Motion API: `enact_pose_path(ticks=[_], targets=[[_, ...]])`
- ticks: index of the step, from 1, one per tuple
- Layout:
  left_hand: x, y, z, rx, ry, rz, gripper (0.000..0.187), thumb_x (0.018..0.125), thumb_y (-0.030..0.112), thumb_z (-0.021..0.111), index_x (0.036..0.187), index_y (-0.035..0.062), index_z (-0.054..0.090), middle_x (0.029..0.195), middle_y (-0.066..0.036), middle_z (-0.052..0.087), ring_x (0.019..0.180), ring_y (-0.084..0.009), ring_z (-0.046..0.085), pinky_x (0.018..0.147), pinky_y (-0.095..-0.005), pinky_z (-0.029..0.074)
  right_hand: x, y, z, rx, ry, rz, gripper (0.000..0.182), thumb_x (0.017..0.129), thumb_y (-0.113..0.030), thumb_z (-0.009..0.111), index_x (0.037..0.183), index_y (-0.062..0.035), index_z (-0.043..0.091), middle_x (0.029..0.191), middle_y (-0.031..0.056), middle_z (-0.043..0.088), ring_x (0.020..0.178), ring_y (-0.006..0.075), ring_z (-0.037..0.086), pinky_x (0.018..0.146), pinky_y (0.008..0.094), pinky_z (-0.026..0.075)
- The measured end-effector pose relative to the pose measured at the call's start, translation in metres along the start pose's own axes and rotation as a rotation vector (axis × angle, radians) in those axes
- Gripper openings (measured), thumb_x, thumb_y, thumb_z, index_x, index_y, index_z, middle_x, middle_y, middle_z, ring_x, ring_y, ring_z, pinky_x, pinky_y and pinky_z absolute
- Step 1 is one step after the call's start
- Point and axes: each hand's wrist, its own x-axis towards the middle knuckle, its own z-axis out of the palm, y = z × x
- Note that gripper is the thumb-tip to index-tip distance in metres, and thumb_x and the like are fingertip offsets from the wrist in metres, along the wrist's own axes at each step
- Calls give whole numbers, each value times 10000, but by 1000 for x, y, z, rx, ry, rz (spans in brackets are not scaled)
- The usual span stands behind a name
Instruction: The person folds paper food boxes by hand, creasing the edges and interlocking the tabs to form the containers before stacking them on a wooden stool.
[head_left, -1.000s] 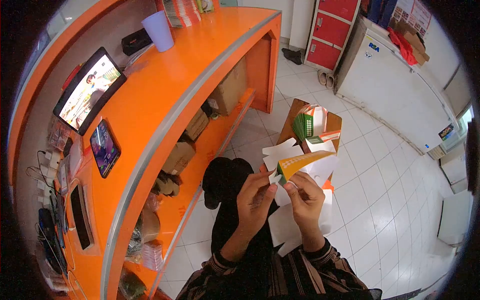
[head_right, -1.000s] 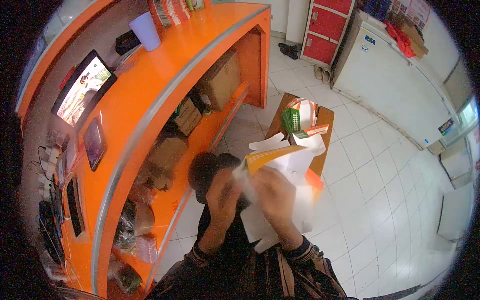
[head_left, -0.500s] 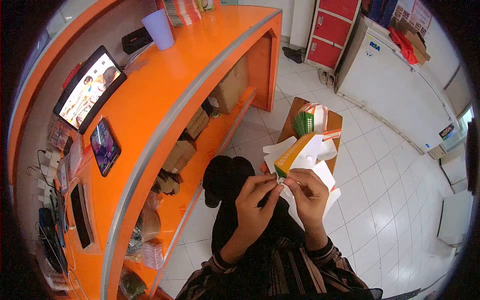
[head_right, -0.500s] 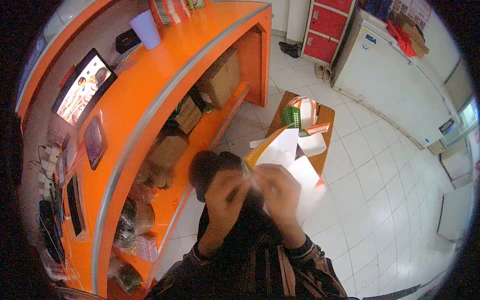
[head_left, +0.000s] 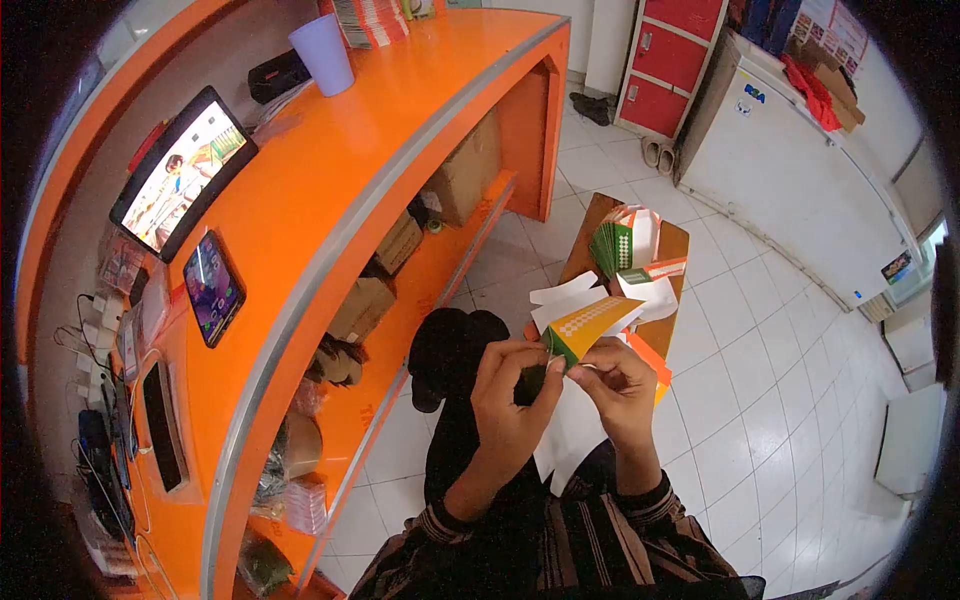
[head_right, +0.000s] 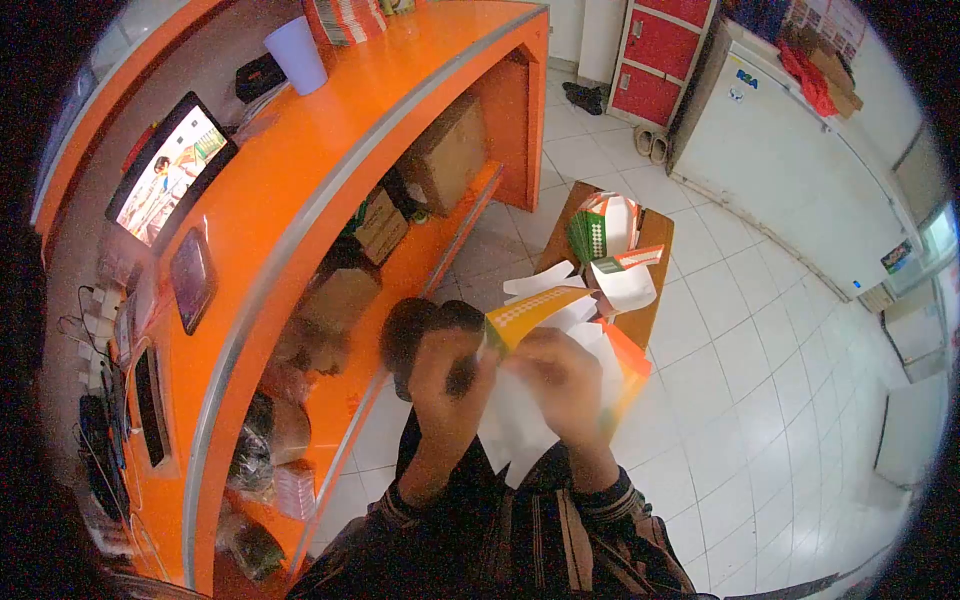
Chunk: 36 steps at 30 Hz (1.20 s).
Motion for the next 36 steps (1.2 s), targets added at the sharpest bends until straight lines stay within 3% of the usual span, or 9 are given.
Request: enact_pose_path(ticks=[7,10,12,15,19,24,29,34,36], targets=[[4,-6,-11,-179,-238,-172,127,766,82,705,784,-4,613,838,-76,532,770,-160,547,687,-280,443,1,-7,-3,17,9,-4,133,761,55,648,891,26,637,955,119,619,897,194,599,769,279,494],[1,-1,-11,-23,-252,-114,127,781,76,681,854,-6,618,885,-95,531,818,-196,550,795,-352,452,1,-2,-4,-96,-3,-48,129,775,99,619,886,34,636,984,124,588,929,192,582,776,277,496],[1,3,-10,191,-293,143,212,788,74,661,967,-26,604,992,-137,520,896,-265,550,911,-481,406,0,3,-2,-155,10,-97,125,780,99,614,881,30,640,1015,127,577,934,193,582,774,275,497],[-11,17,2,200,-267,100,298,798,74,640,1058,-53,570,1101,-179,488,1021,-337,528,969,-594,315,1,3,10,-105,202,-100,150,751,23,653,896,-7,631,1011,141,604,855,233,615,742,295,496],[-8,12,2,294,-255,176,296,801,43,637,1068,-64,566,1178,-213,450,1104,-356,501,939,-522,390,0,-3,17,-136,228,-147,116,756,26,643,862,-12,612,1022,144,595,915,231,592,731,287,492],[-9,-7,4,-49,-35,126,235,783,-53,629,1016,-23,611,1048,-168,578,1009,-256,587,840,-302,481,-2,-9,18,2,235,-93,141,750,22,650,879,-18,608,1010,155,591,905,240,591,722,288,491],[-2,-8,-1,-217,-56,-23,160,786,-15,640,945,-11,626,988,-134,610,989,-248,603,856,-333,473,-7,1,9,-137,116,-143,164,784,98,614,937,40,601,1065,119,517,945,160,552,797,254,466],[2,-5,-6,-12,-147,162,166,765,-12,610,929,10,619,972,-152,631,933,-299,601,925,-444,424,-5,-13,14,-354,214,-189,155,734,7,673,878,-28,628,947,118,618,839,239,612,713,294,495],[3,-1,-11,-72,-160,99,144,784,-5,618,928,1,623,983,-143,619,982,-277,589,912,-408,434,-5,-13,14,-437,225,-217,155,736,5,674,882,-26,633,953,120,618,842,237,615,715,292,497]])
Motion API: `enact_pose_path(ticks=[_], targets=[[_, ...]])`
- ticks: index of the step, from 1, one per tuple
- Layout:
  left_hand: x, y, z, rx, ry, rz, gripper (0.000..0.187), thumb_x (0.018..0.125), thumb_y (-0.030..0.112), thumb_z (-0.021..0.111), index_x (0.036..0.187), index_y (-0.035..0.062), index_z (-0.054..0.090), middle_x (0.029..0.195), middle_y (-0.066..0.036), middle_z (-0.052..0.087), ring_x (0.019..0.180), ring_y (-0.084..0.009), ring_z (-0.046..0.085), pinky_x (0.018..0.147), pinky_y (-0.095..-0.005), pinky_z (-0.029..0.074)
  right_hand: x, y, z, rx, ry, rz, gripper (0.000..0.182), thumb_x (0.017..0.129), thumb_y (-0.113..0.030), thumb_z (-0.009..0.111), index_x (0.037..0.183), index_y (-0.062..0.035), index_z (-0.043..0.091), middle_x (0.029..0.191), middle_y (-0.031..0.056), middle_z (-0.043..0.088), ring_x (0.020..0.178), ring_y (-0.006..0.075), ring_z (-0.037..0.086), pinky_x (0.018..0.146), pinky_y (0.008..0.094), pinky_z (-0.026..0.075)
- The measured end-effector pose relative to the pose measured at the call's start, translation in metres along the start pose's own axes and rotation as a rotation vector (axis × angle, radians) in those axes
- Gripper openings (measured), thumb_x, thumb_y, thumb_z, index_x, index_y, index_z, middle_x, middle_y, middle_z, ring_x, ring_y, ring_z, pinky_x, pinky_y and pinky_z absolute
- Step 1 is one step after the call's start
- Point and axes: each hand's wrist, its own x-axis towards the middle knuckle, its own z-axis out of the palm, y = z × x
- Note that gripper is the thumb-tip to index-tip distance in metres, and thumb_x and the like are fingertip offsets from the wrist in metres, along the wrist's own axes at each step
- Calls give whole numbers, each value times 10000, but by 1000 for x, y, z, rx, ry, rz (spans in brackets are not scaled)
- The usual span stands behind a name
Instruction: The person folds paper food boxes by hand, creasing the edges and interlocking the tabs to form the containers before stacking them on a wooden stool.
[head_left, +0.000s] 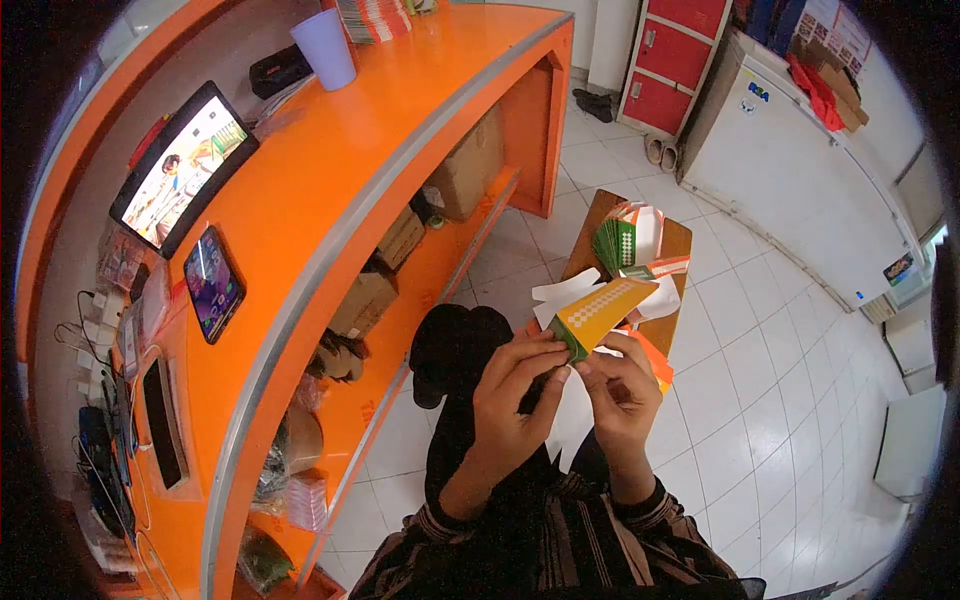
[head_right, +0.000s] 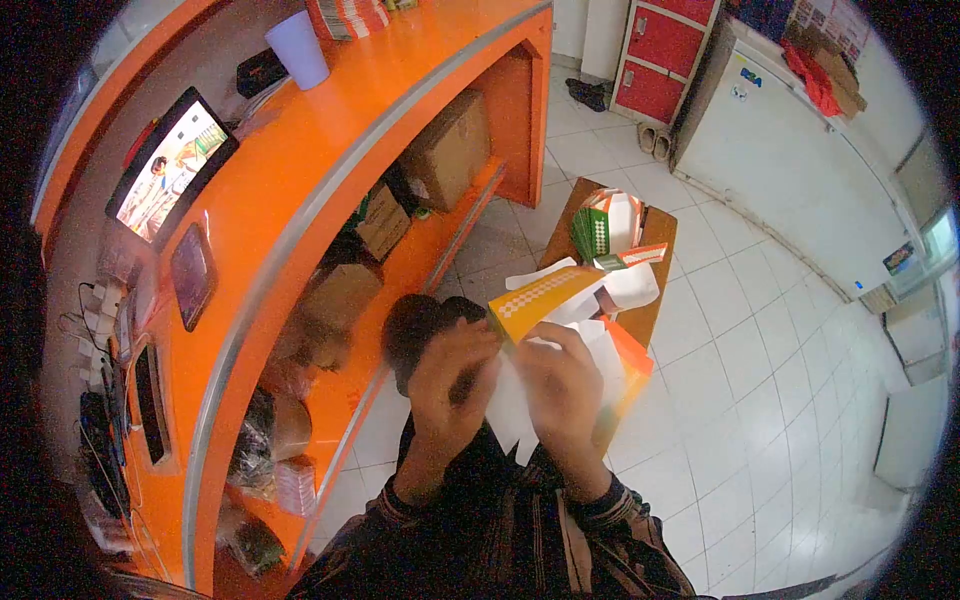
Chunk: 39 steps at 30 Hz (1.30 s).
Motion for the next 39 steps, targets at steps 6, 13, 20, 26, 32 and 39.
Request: enact_pose_path(ticks=[6,13,20,26,32,39], targets=[[-5,2,-3,-375,-27,-210,118,823,7,611,939,-12,620,1008,-139,599,1053,-249,564,899,-356,445,1,16,-14,469,-170,282,144,753,-1,668,895,-8,648,935,112,636,863,177,615,717,283,498],[-5,1,-4,-312,-85,-213,126,822,2,609,947,-14,612,1010,-138,588,1075,-256,554,892,-344,448,4,6,-14,323,-183,191,50,806,59,611,850,48,591,869,65,566,787,110,552,701,231,440],[-3,7,4,-111,-59,-47,127,799,9,630,925,-2,614,1041,-133,575,1056,-273,562,880,-349,450,-3,7,-7,177,-93,121,127,800,-2,603,913,10,545,842,104,609,777,197,605,692,295,473],[-2,5,8,19,-4,32,175,805,24,626,972,9,575,1175,-204,492,1114,-329,516,903,-392,442,2,3,-1,515,-87,256,137,843,51,530,960,-18,507,925,53,557,823,119,547,708,245,451],[-5,-2,15,-133,-74,40,182,827,28,602,1000,8,548,1271,-261,425,1169,-347,478,965,-421,400,7,5,6,826,-13,410,141,829,76,535,917,-30,505,875,16,510,857,90,520,735,223,432],[-8,-17,18,-166,58,-92,147,871,65,568,930,-4,452,1220,-246,487,1025,-234,554,873,-344,448,4,5,8,251,-325,53,181,809,111,529,952,-1,520,1096,114,551,982,135,549,802,259,466]])
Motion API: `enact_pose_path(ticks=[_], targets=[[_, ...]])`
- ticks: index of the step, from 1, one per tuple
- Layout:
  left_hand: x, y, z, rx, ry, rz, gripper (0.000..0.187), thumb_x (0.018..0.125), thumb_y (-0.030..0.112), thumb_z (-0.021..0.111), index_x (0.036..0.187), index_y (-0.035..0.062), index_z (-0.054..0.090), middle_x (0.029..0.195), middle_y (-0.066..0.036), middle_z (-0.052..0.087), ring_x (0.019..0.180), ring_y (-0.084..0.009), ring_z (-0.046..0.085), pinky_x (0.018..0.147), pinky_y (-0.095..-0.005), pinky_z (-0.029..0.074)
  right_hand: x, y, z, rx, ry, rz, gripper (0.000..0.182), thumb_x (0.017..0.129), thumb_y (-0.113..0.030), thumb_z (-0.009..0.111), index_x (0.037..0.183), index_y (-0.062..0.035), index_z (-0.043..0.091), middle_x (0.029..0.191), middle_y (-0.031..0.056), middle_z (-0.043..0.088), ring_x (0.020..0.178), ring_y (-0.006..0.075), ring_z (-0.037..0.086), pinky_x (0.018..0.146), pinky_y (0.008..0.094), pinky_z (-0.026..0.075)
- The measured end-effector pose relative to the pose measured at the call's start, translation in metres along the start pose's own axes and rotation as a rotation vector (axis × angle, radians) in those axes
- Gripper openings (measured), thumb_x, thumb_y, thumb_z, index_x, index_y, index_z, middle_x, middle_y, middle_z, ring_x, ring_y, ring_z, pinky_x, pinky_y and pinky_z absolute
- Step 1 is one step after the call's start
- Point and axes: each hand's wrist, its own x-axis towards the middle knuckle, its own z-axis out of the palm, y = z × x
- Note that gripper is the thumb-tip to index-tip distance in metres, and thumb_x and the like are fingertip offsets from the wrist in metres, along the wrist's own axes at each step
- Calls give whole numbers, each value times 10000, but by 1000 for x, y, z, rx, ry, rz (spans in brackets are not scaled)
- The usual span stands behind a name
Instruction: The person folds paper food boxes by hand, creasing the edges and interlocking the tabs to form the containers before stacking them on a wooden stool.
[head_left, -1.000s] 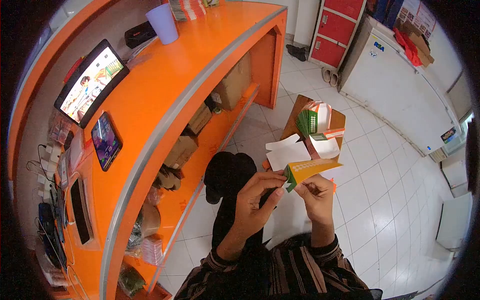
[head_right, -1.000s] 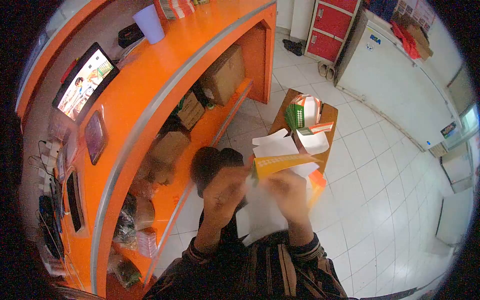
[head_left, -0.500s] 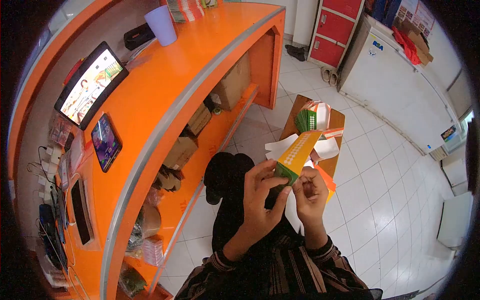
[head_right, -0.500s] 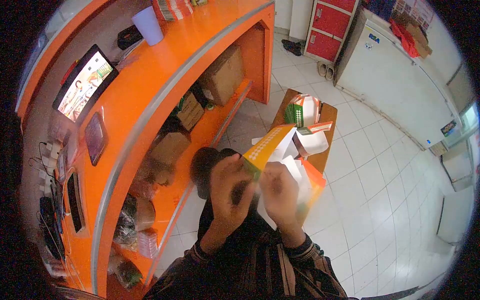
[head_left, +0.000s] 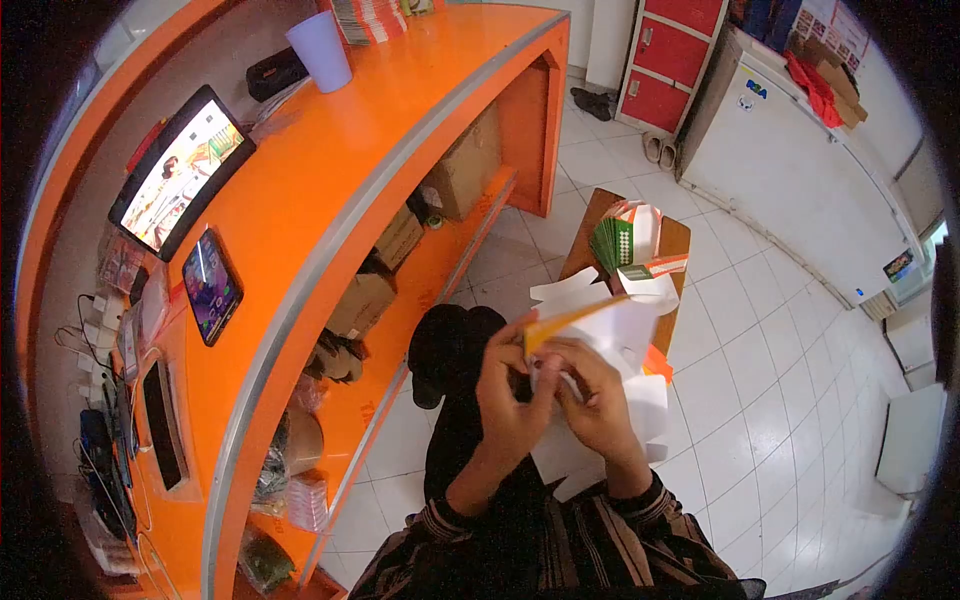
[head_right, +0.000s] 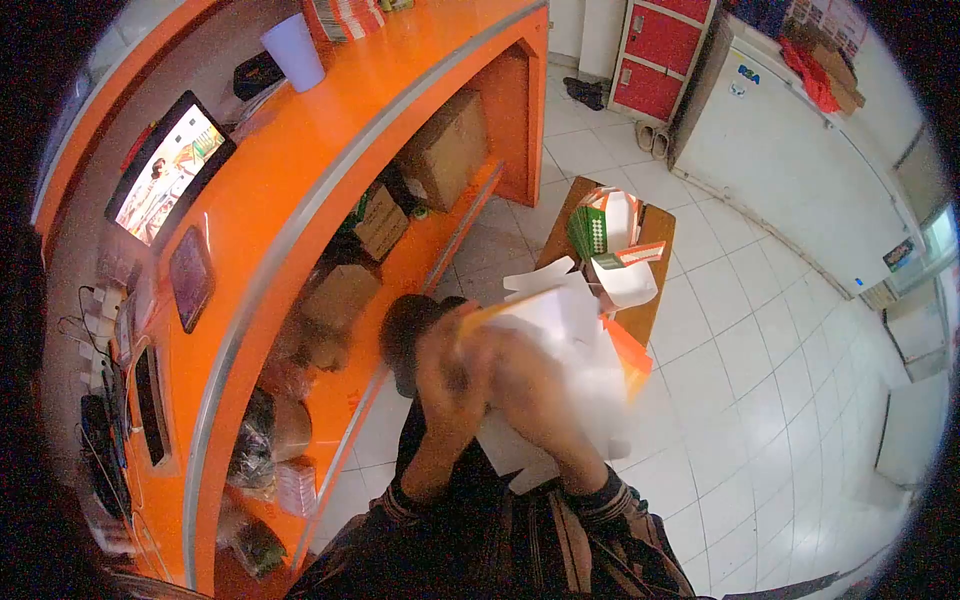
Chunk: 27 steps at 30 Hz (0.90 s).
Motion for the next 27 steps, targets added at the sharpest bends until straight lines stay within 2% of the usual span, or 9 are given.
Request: enact_pose_path(ticks=[3,7,11,13,15,18,23,25,27], targets=[[6,-10,-13,128,86,-135,164,907,110,534,938,0,416,1164,-203,553,909,-133,559,767,-262,461,-9,-7,-7,62,-88,71,298,778,90,596,1060,15,536,1091,119,537,987,163,549,812,301,497],[11,-28,-34,131,299,-253,153,936,136,488,907,7,412,1113,-159,597,804,-85,534,695,-225,439,-3,-22,-25,-407,355,-105,515,749,55,657,1222,-8,464,1138,99,516,1014,211,543,865,324,477],[11,-40,-39,-94,92,-347,181,891,133,576,866,23,434,984,-107,627,712,-80,480,649,-216,420,8,-13,-32,-143,225,121,403,786,1,619,1177,6,518,1090,139,567,1014,241,551,832,331,461],[7,-55,-38,480,185,-145,242,834,131,658,847,35,436,871,-49,578,708,-75,471,643,-223,430,9,-19,-29,-230,186,253,358,826,19,548,1183,-7,523,1121,150,550,1013,254,557,864,315,446],[11,-23,-34,513,273,-290,299,782,139,718,848,40,444,853,-31,505,769,-95,491,667,-237,457,11,-12,-21,-318,274,101,340,842,47,502,1175,-12,530,1110,152,555,999,261,566,860,312,450],[5,-28,-28,-333,-66,-401,303,812,148,691,976,32,465,948,-53,519,912,-125,542,761,-247,478,9,-9,-11,-479,253,-90,316,840,24,508,1150,-24,546,1063,134,583,1001,284,560,848,337,457],[14,1,-12,-316,47,-352,304,864,119,624,1089,-25,479,1004,-90,569,924,-141,569,776,-274,485,8,-13,-10,-567,55,-282,285,742,92,584,1003,-12,635,1004,138,598,917,289,588,750,290,491],[14,7,-15,29,71,-294,193,862,58,602,1013,-48,543,975,-126,596,889,-177,601,755,-277,491,6,-16,-16,-632,70,-228,228,767,70,593,976,-9,640,999,133,608,908,248,604,709,280,500],[11,5,-16,105,57,-151,163,850,31,602,983,-55,566,968,-151,605,878,-211,614,758,-294,496,4,-14,-20,-250,171,-73,169,810,40,587,969,4,634,1020,118,614,876,193,616,683,269,512]])
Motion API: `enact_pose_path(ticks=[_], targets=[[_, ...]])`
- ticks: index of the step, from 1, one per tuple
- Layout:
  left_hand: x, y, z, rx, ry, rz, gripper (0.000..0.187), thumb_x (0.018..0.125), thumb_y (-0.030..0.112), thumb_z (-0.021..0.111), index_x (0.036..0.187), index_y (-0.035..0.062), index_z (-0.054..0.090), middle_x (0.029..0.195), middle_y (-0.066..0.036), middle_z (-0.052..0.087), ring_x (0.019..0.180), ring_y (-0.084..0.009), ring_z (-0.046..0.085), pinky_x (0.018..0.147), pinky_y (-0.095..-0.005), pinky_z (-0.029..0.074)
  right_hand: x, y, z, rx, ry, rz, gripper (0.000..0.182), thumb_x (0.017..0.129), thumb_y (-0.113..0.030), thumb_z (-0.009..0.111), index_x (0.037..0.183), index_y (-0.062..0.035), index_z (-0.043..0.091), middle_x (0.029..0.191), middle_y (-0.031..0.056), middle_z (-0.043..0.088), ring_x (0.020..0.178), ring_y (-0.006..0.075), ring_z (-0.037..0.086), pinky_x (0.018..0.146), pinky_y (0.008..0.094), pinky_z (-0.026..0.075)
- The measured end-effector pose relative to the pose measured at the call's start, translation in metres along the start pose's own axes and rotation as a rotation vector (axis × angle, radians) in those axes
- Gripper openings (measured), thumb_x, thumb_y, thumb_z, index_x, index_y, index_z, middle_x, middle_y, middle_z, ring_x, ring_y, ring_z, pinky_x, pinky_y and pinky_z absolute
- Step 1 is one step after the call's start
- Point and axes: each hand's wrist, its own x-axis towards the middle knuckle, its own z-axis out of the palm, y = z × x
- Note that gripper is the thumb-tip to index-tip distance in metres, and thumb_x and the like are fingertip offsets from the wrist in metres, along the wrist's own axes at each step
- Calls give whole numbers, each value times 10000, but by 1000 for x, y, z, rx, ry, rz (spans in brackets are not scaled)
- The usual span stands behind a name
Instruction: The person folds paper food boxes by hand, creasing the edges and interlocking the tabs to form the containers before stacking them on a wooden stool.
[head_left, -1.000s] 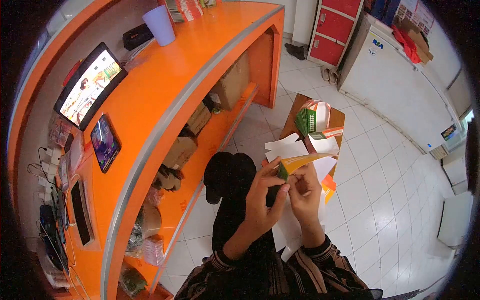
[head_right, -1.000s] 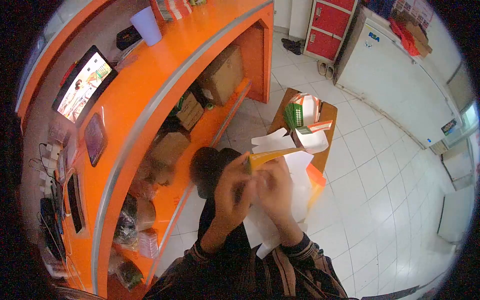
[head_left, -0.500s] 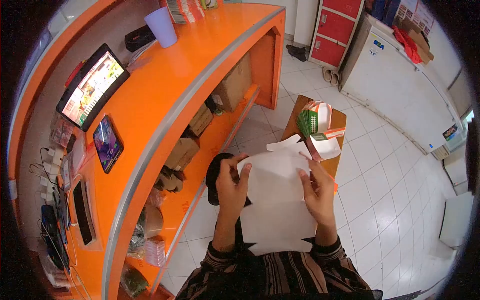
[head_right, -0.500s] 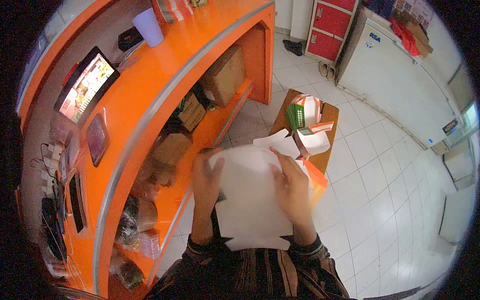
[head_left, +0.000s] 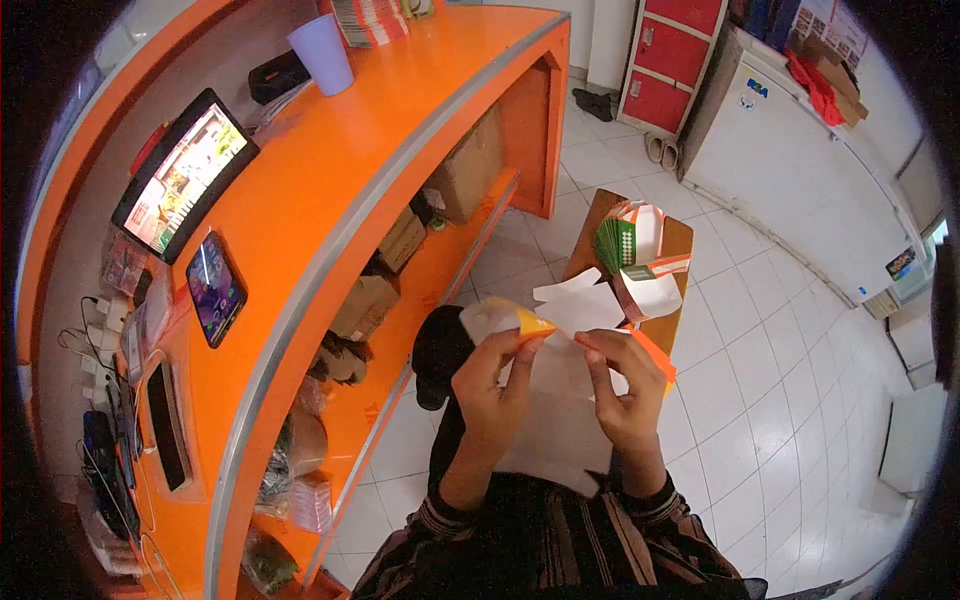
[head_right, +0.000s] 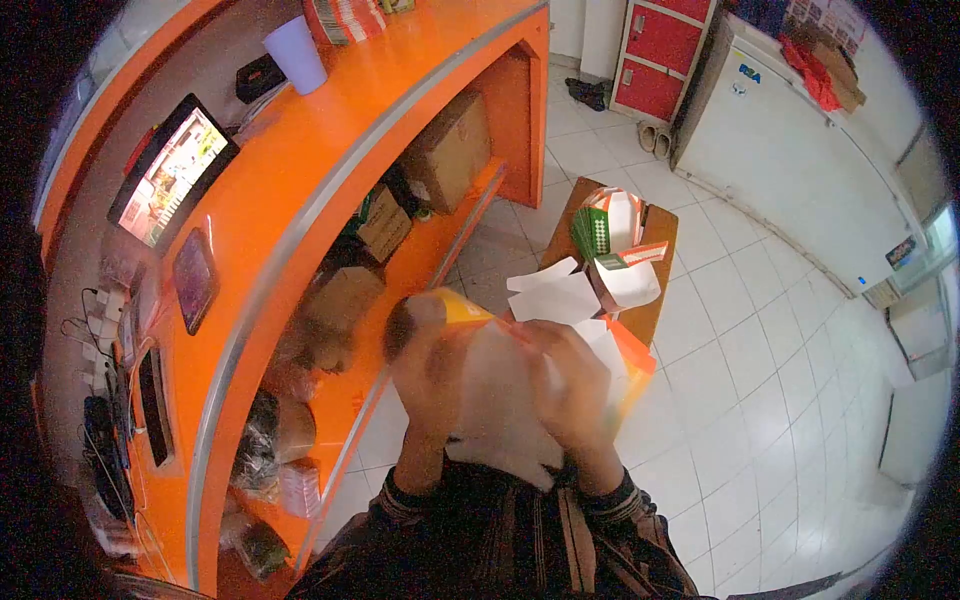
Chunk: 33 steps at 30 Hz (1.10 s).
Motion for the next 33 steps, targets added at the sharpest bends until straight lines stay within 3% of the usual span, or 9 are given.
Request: enact_pose_path(ticks=[4,5,7,10,14,16,25,28,33], targets=[[-9,-9,10,83,-32,376,174,809,-6,618,976,-54,605,991,-202,608,894,-302,626,790,-341,497,-3,-4,2,123,39,82,126,851,-16,584,958,38,623,1028,135,606,865,152,604,710,251,520],[-11,-3,14,83,-33,376,174,809,-6,618,976,-54,605,991,-202,608,894,-302,626,790,-341,497,-3,-8,2,123,39,82,126,851,-16,584,958,38,623,1028,135,606,865,152,604,710,251,520],[-14,11,18,145,-42,361,191,812,16,624,992,-46,611,987,-195,615,915,-322,621,799,-365,495,-1,-17,3,104,85,118,123,806,-30,617,917,15,642,967,154,644,891,244,629,787,308,486],[-15,10,14,101,-108,257,198,828,47,619,1006,-40,612,1010,-193,617,920,-305,622,808,-352,488,-5,-12,-1,195,58,146,117,806,-38,614,898,31,639,1004,169,629,916,262,617,806,320,478],[-12,18,3,-41,-190,119,200,841,72,617,1010,-34,612,1018,-179,627,928,-283,620,811,-337,482,-5,-3,-11,255,-47,42,152,857,-37,580,973,47,631,1066,143,566,961,175,566,761,253,490],[-14,20,2,-147,-150,-18,177,841,75,621,985,-28,622,999,-163,637,918,-253,621,803,-314,477,-1,-15,-15,325,-96,161,118,814,-36,592,900,31,637,1061,158,576,1006,265,566,882,335,440],[-9,17,0,-113,-203,-25,170,836,56,626,982,-29,619,975,-153,638,901,-216,620,784,-296,487,1,-11,-16,155,-141,19,132,803,-11,628,927,22,660,1063,113,555,981,210,561,826,296,471],[-13,21,5,-267,-107,-89,162,827,25,630,976,-37,617,948,-133,643,894,-181,622,784,-278,496,-1,-13,-13,198,-49,177,142,773,-23,605,904,3,655,1025,117,597,947,229,593,835,302,466],[-11,17,2,-146,-156,22,195,812,18,647,994,-40,608,948,-131,639,897,-175,624,808,-270,499,3,-13,-17,142,-77,106,142,766,-11,631,904,10,659,971,114,607,911,219,588,814,296,464]])
